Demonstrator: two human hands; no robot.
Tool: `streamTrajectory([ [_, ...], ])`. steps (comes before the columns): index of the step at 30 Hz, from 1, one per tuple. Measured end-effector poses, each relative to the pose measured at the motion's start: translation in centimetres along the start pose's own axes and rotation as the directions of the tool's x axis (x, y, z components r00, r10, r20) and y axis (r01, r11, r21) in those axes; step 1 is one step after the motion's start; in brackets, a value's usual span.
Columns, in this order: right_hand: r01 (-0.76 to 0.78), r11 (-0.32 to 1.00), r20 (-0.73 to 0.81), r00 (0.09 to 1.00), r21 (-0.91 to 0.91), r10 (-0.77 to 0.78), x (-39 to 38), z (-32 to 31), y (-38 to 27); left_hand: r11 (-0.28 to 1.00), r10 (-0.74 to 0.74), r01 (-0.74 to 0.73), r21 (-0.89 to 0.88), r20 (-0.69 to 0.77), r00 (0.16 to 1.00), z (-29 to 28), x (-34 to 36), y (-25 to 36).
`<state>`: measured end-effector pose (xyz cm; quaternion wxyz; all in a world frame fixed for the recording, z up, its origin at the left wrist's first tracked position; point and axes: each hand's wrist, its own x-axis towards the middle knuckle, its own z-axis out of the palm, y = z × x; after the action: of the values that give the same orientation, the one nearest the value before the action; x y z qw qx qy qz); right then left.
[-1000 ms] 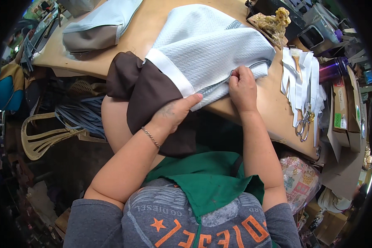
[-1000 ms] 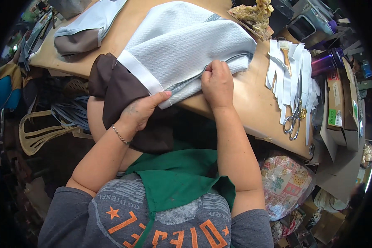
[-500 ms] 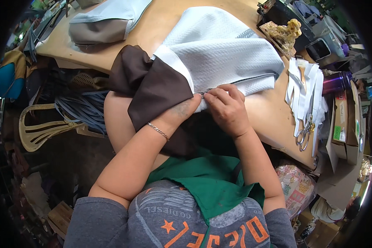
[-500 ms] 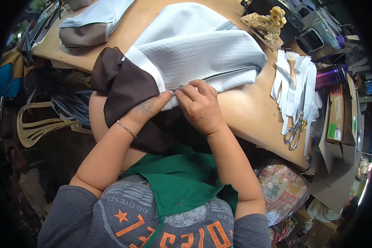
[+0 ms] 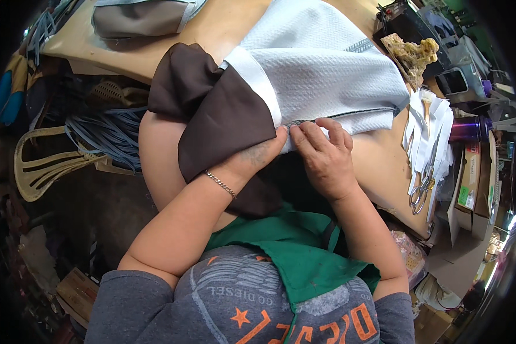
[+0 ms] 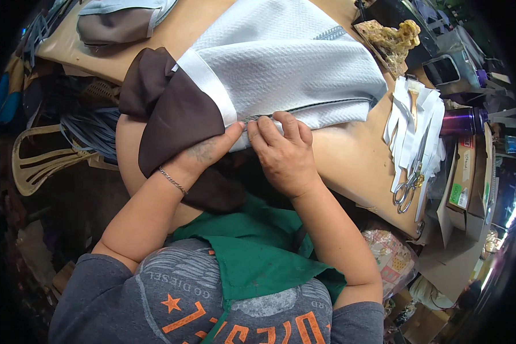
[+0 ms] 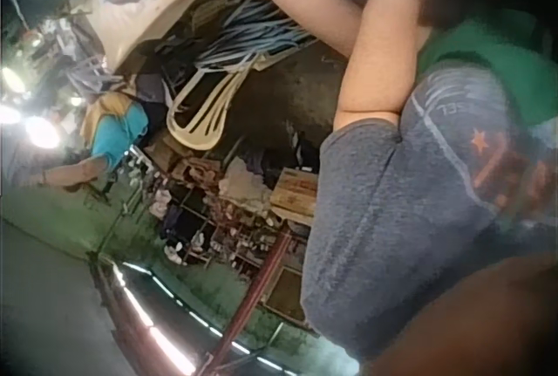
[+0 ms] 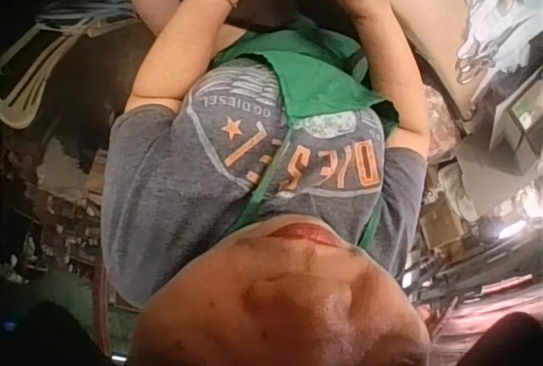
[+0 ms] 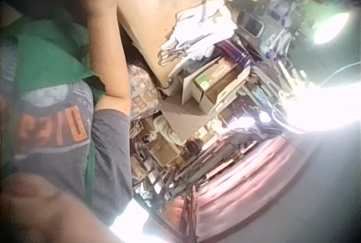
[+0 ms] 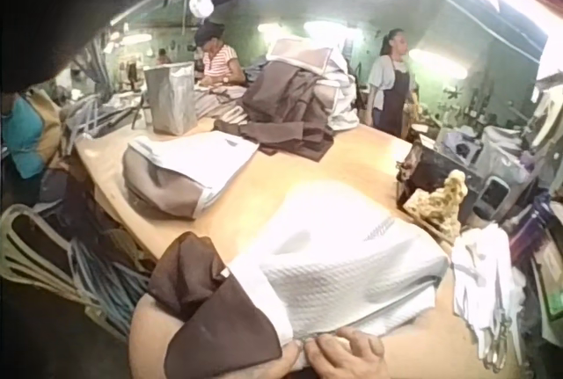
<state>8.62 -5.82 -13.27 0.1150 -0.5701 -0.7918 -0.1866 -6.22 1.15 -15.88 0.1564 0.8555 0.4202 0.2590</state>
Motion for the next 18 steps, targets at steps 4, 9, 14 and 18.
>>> streamTrajectory([
  [4,0.064,0.998,0.002,0.998,-0.027,-0.064,0.2,-0.1,0.1,0.996,0.024,-0.032,-0.089,-0.097,0.995,0.8,-0.3,-0.6],
  [9,0.047,0.99,0.001,0.999,-0.133,-0.048,0.4,-0.1,-0.4,0.998,0.015,-0.016,-0.058,-0.011,1.0,-0.1,-0.5,-0.3],
  [14,-0.01,0.98,0.075,0.997,-0.201,0.026,0.4,-0.4,-0.5,0.991,-0.002,-0.002,-0.133,-0.035,0.999,-0.5,-0.4,-0.1],
  [18,-0.056,0.978,0.14,0.986,-0.199,0.085,0.8,-1.1,-0.8,0.977,-0.035,0.019,-0.214,-0.069,0.997,-0.1,-0.6,-0.3],
])
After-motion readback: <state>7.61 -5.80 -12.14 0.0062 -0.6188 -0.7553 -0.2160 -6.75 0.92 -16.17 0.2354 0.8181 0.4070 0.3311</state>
